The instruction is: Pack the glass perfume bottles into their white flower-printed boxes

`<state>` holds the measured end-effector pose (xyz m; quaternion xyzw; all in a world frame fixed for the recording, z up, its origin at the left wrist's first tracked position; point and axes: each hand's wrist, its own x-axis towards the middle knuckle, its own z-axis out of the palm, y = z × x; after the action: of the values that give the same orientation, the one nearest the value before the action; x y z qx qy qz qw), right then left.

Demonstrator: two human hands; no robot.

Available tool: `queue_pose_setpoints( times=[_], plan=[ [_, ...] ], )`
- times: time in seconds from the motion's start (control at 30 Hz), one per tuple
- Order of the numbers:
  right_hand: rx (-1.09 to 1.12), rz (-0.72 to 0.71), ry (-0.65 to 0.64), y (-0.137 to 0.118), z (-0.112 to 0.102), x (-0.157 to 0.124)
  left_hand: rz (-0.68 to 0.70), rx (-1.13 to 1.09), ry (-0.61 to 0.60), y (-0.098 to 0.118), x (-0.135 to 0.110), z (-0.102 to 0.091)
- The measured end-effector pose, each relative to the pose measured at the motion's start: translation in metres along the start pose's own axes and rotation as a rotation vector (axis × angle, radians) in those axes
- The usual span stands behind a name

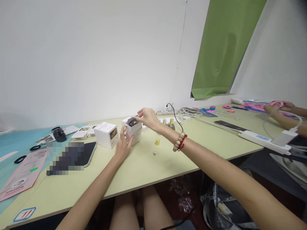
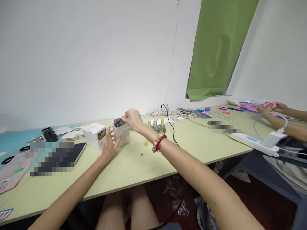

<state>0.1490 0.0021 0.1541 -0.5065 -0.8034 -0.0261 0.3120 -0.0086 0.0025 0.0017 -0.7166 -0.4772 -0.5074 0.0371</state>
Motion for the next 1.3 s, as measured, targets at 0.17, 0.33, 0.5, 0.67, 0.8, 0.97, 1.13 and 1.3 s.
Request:
queue_pose_setpoints(
  times=[0.17,0.33,0.5,0.67,0.8,0.97,1.13,1.3],
  plan=[
    [0.002,0.015,0.030,-0.001,0.018,-0.008,0.174,-0.044,0.032,-0.001,0.003,0.000],
    [0.002,-0.013,0.089,-0.005,0.019,-0.006,0.097,-0.107,0.071,0.004,0.005,0.001],
    [0.076,-0.065,0.227,-0.011,0.011,0.005,0.076,-0.125,0.053,0.008,0.005,-0.001],
    [0.142,-0.076,0.325,-0.006,-0.011,0.020,-0.003,-0.057,0.035,0.007,0.008,-0.007],
    [0.131,-0.058,0.259,0.010,-0.010,0.007,-0.039,-0.045,0.104,0.006,0.009,-0.011],
    [0.014,-0.042,0.008,0.033,0.025,-0.033,-0.018,0.004,0.069,0.005,0.010,-0.010],
    [-0.031,-0.030,-0.033,0.044,0.049,-0.056,0.013,0.075,0.000,-0.002,0.009,-0.004],
    [-0.003,-0.031,-0.018,0.048,0.057,-0.061,0.018,0.073,0.013,-0.004,0.010,-0.003]
  ],
)
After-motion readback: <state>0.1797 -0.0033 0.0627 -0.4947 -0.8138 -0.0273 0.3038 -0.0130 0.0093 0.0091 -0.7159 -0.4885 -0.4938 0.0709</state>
